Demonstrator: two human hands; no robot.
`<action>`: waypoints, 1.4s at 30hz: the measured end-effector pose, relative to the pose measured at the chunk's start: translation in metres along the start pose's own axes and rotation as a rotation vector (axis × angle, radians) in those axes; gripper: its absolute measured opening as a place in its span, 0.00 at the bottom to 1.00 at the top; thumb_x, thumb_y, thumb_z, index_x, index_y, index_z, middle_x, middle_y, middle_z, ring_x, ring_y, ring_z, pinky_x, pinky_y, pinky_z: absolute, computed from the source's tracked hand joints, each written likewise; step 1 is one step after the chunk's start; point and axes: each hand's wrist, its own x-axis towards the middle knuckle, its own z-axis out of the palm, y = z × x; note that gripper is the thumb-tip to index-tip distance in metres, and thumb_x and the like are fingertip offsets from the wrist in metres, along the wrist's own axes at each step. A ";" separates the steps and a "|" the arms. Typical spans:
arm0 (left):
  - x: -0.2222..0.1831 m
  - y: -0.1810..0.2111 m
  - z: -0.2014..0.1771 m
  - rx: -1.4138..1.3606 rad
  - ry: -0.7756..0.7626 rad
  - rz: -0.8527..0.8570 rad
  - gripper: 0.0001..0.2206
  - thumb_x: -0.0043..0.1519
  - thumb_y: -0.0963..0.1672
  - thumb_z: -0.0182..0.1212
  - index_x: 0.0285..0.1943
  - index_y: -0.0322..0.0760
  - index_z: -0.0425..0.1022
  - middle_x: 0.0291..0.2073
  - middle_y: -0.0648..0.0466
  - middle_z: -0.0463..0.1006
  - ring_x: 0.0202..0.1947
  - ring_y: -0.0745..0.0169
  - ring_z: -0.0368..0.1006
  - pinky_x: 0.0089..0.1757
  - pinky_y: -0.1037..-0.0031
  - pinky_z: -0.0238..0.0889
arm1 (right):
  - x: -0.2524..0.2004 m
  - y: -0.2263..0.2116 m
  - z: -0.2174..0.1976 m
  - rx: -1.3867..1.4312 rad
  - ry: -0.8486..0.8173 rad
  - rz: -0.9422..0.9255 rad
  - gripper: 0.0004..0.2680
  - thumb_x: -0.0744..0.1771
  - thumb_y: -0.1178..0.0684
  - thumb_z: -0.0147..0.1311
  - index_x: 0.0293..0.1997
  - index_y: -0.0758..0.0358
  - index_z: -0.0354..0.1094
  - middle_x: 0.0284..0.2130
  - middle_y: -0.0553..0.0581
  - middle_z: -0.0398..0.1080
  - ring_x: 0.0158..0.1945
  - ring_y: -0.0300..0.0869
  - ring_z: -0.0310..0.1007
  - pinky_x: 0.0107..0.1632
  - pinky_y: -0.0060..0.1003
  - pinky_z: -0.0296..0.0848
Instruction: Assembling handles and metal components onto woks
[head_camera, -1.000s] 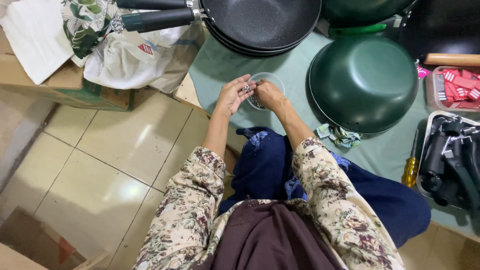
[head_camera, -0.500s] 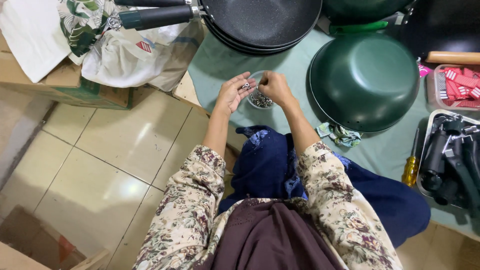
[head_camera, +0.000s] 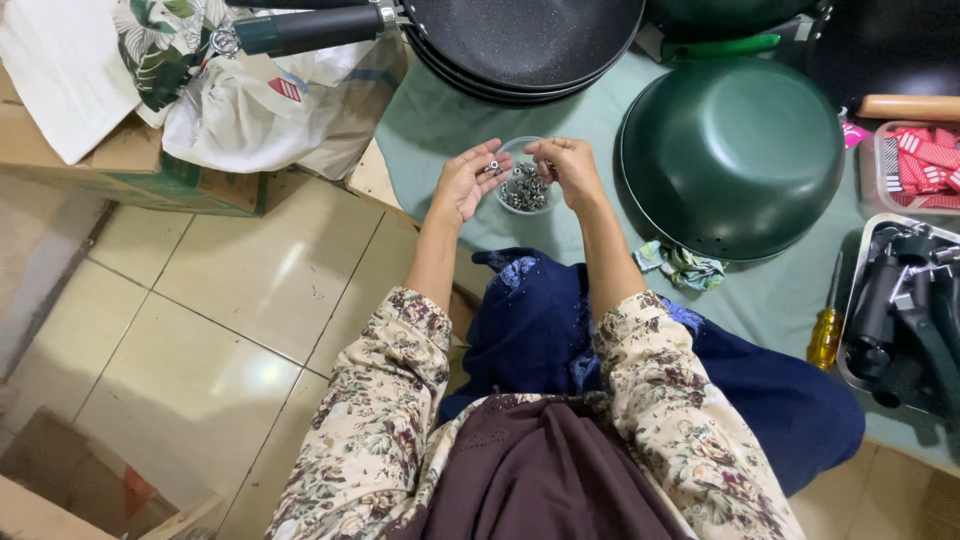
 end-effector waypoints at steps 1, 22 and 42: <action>0.000 0.001 0.000 0.001 -0.001 0.001 0.18 0.63 0.38 0.60 0.63 0.31 0.74 0.49 0.34 0.81 0.49 0.43 0.82 0.52 0.57 0.76 | 0.002 0.001 0.001 0.001 0.000 -0.002 0.10 0.60 0.60 0.55 0.40 0.72 0.76 0.16 0.53 0.63 0.21 0.35 0.65 0.24 0.25 0.64; 0.008 -0.005 -0.007 0.029 -0.011 -0.015 0.18 0.63 0.39 0.60 0.64 0.33 0.74 0.49 0.36 0.82 0.49 0.45 0.82 0.53 0.55 0.76 | 0.048 0.057 0.019 -1.857 -0.035 -0.359 0.09 0.64 0.58 0.50 0.31 0.56 0.81 0.26 0.57 0.80 0.36 0.52 0.83 0.36 0.47 0.80; -0.025 0.008 0.060 -0.061 -0.169 -0.077 0.17 0.66 0.43 0.60 0.63 0.32 0.74 0.50 0.33 0.81 0.50 0.41 0.81 0.52 0.54 0.76 | -0.066 -0.053 -0.028 0.202 -0.067 0.142 0.06 0.63 0.56 0.59 0.38 0.67 0.72 0.24 0.53 0.64 0.27 0.36 0.67 0.30 0.26 0.60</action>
